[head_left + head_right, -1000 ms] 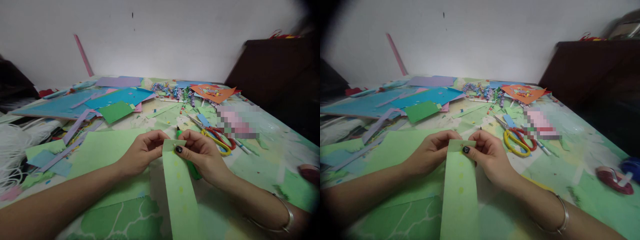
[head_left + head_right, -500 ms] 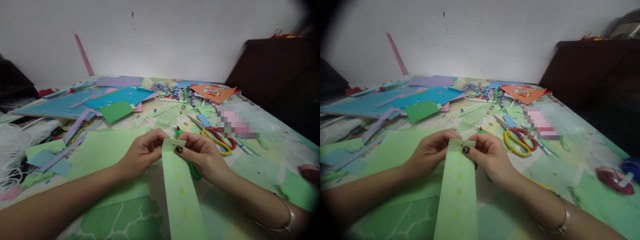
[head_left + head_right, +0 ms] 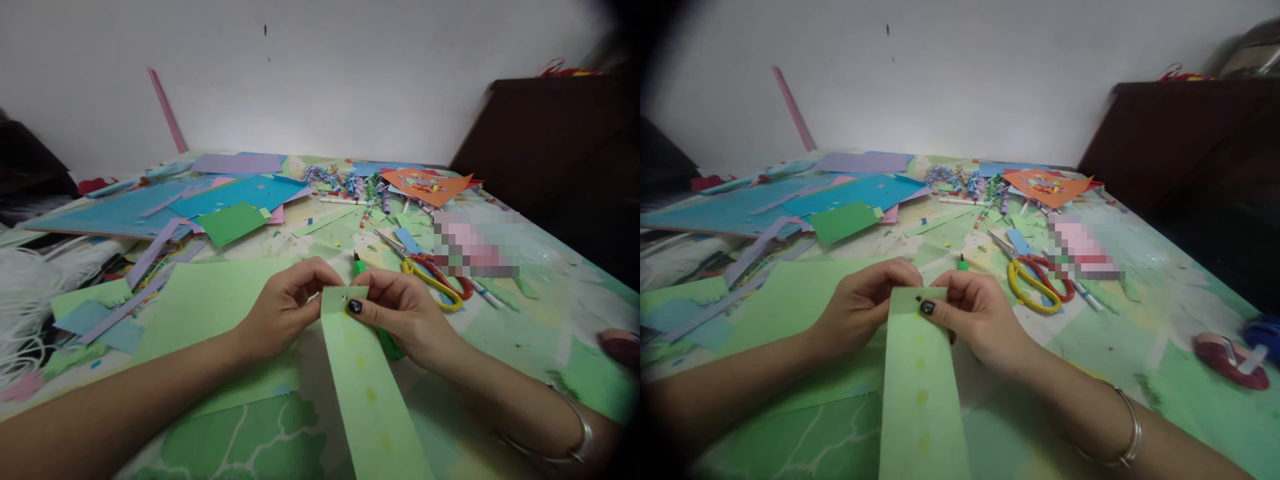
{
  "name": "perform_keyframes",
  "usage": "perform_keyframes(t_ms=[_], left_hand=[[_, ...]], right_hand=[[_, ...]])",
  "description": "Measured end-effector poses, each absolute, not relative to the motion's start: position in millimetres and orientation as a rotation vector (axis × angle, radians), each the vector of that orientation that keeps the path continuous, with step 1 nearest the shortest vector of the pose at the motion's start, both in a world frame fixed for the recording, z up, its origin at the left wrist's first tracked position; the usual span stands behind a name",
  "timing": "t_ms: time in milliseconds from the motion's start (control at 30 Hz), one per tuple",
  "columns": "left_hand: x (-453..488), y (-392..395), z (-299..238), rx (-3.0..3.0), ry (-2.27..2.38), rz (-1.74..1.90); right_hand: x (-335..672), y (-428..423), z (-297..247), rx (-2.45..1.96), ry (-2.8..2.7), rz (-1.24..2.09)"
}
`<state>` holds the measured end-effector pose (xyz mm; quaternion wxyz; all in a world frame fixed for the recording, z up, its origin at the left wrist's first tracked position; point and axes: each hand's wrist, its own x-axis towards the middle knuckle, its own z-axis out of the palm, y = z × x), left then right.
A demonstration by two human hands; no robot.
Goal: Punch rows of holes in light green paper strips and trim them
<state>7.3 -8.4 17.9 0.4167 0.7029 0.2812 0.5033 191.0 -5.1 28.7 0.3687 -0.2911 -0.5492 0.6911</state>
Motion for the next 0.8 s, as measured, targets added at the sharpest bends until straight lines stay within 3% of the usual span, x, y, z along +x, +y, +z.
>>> perform_keyframes(t_ms=[800], left_hand=[[2.0, -1.4, 21.4, 1.597, 0.871, 1.166]], right_hand=[[190.9, -2.8, 31.1, -0.808, -1.504, 1.455]])
